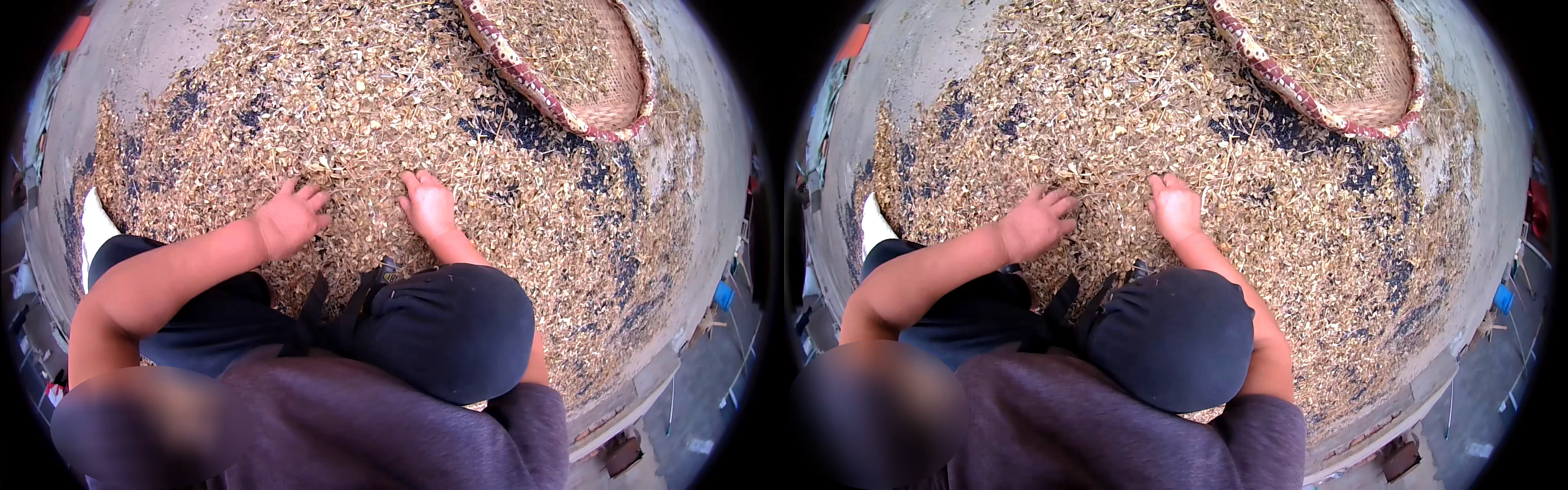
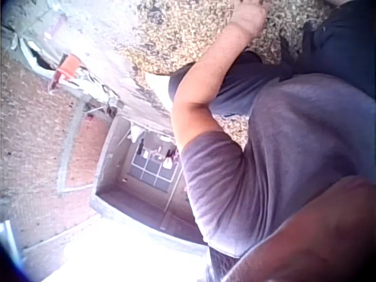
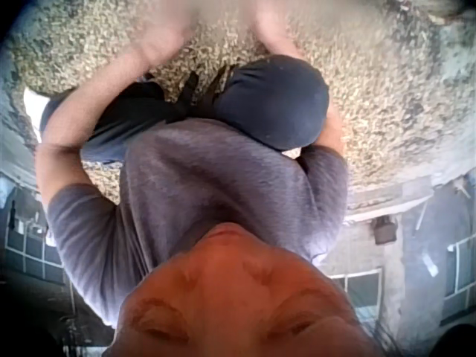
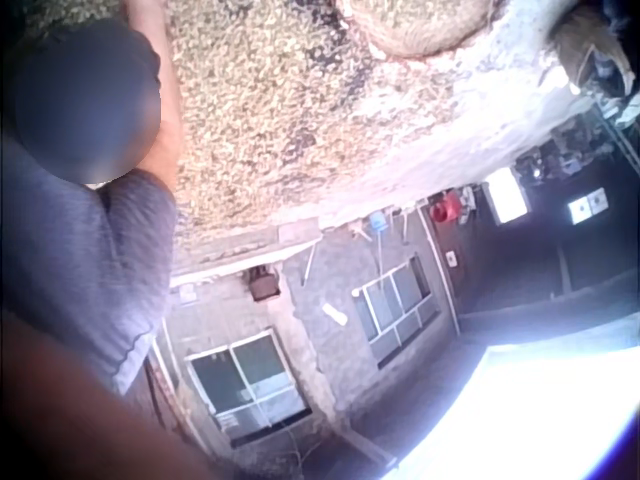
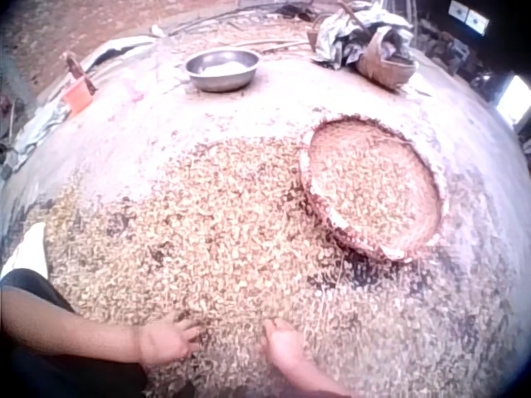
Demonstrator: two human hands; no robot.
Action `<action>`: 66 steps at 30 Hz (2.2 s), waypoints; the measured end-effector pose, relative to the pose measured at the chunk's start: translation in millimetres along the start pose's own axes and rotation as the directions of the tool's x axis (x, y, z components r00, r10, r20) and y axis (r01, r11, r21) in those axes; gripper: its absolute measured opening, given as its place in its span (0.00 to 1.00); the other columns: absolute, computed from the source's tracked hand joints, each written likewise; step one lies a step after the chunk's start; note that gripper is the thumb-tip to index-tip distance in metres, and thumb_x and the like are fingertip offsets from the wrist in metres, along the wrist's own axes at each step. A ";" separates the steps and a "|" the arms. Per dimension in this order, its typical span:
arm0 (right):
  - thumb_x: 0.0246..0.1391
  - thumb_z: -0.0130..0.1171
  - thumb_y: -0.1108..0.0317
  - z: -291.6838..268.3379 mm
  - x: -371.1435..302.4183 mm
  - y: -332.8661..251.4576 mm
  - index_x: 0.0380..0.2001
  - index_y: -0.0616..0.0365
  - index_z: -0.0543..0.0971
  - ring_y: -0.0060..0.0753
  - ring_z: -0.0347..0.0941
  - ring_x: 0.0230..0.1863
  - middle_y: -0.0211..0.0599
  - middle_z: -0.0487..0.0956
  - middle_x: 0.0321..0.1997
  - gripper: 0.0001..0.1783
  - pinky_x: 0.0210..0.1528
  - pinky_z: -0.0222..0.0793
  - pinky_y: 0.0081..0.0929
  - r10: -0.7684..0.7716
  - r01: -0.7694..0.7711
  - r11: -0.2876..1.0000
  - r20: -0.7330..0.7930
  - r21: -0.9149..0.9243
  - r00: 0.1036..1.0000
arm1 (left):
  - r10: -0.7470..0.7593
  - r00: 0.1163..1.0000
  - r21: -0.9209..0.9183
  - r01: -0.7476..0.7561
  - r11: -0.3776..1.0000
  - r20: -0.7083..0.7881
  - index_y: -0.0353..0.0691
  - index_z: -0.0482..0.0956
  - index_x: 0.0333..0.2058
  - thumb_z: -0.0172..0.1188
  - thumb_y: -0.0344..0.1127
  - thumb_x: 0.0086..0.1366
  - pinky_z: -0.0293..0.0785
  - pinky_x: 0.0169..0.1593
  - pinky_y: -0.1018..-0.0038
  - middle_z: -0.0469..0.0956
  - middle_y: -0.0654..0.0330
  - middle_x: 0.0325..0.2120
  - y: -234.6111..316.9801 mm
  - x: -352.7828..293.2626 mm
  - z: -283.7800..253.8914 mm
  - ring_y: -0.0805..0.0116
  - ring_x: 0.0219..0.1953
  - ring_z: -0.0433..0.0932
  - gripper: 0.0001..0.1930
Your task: The person sits on the floor and sorts a large pile of grain-like material by hand, picking out debris and transferring portions into a woven basket. The person occasionally stands to pour the basket contents onto a white sack before resuming sorting.
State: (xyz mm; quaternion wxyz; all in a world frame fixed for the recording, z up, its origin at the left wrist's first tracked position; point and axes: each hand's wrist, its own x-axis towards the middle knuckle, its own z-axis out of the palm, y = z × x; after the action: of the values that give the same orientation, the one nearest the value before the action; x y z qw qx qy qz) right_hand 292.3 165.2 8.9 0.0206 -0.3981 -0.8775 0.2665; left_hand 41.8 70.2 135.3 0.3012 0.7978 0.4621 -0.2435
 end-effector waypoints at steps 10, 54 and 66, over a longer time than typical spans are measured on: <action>0.56 0.63 0.67 -13.0 -7.8 25.9 0.42 0.53 0.79 0.28 0.79 0.29 0.37 0.83 0.33 0.10 0.33 0.75 0.29 0.371 -0.402 0.698 0.181 0.593 0.911 | -0.019 1.000 -0.323 0.013 0.946 -0.016 0.41 0.74 0.47 0.64 0.40 0.57 0.70 0.53 0.62 0.78 0.56 0.41 65.2 0.3 0.7 0.55 0.47 0.76 0.19; 0.52 0.62 0.64 1.0 6.2 1.9 0.36 0.49 0.81 0.45 0.79 0.37 0.37 0.78 0.35 0.08 0.40 0.76 0.42 0.011 -0.016 0.997 0.077 0.071 0.997 | 0.028 0.996 -0.360 0.006 0.933 0.090 0.40 0.76 0.43 0.62 0.42 0.60 0.74 0.48 0.60 0.80 0.54 0.37 57.7 8.6 27.6 0.53 0.44 0.79 0.16; 0.52 0.65 0.70 -39.8 73.2 -41.0 0.38 0.53 0.83 0.35 0.79 0.37 0.34 0.81 0.38 0.09 0.40 0.78 0.28 -0.372 0.437 0.852 -0.254 0.289 0.893 | -0.701 0.660 -0.691 0.375 0.618 -0.268 0.45 0.77 0.43 0.64 0.35 0.60 0.77 0.37 0.66 0.77 0.58 0.30 -18.7 -13.3 28.7 0.59 0.32 0.80 0.13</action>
State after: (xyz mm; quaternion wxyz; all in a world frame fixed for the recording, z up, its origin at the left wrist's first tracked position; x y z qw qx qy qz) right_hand 224.1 213.0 50.0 0.2276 -0.2178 -0.8766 0.3638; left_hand 16.0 49.4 119.3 0.3019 0.5135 0.8017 0.0508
